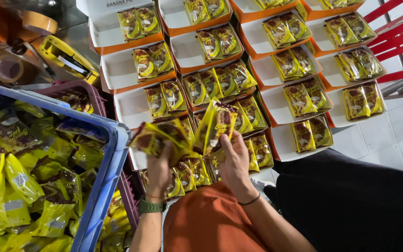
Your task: The person picks up yellow packets of banana pie from a blue plastic crate and places them into open white and orange cardboard boxes arranged on a table.
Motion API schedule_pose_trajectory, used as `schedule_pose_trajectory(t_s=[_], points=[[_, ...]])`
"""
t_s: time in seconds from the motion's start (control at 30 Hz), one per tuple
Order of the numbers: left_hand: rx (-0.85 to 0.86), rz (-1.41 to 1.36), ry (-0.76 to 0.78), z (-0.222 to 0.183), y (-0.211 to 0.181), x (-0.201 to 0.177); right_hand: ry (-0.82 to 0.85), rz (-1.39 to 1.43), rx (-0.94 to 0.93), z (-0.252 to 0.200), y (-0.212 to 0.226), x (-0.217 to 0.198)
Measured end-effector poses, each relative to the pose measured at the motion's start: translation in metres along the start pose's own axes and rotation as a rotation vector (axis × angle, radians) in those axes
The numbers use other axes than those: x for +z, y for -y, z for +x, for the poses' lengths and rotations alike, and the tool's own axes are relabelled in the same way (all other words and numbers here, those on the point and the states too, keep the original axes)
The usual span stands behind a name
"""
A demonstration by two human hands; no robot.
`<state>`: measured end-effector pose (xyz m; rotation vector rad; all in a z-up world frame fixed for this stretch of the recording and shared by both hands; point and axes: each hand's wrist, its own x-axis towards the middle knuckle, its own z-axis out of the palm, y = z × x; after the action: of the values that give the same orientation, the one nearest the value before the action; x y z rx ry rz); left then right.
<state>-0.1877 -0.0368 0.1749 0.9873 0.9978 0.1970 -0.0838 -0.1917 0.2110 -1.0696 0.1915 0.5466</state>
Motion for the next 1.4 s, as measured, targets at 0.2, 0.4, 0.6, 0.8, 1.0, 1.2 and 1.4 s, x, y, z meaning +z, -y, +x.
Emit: schedule_pose_trajectory(t_s=[0.2,0.4,0.6,0.8,1.0,1.2,1.4], points=[[0.016,-0.032,0.097,0.003,0.01,0.007,0.034,-0.092,0.196,-0.005,-0.002,0.005],[0.208,0.314,0.079,-0.001,-0.012,0.01,0.128,-0.322,0.18,-0.002,0.01,0.009],[0.218,0.24,0.044,-0.013,-0.045,0.015,0.32,-0.695,0.096,0.027,0.031,-0.02],[0.098,0.321,0.381,-0.015,-0.08,0.001,0.964,-1.27,-0.553,0.043,0.086,0.014],[0.141,0.499,0.461,0.006,-0.062,-0.006,1.237,-1.219,-0.13,0.056,0.058,-0.008],[-0.212,-0.196,0.068,0.026,-0.01,-0.011,0.876,-0.363,0.317,0.069,0.005,-0.073],[-0.098,0.384,0.078,0.064,0.011,-0.016,0.19,0.094,0.397,0.096,-0.077,-0.142]])
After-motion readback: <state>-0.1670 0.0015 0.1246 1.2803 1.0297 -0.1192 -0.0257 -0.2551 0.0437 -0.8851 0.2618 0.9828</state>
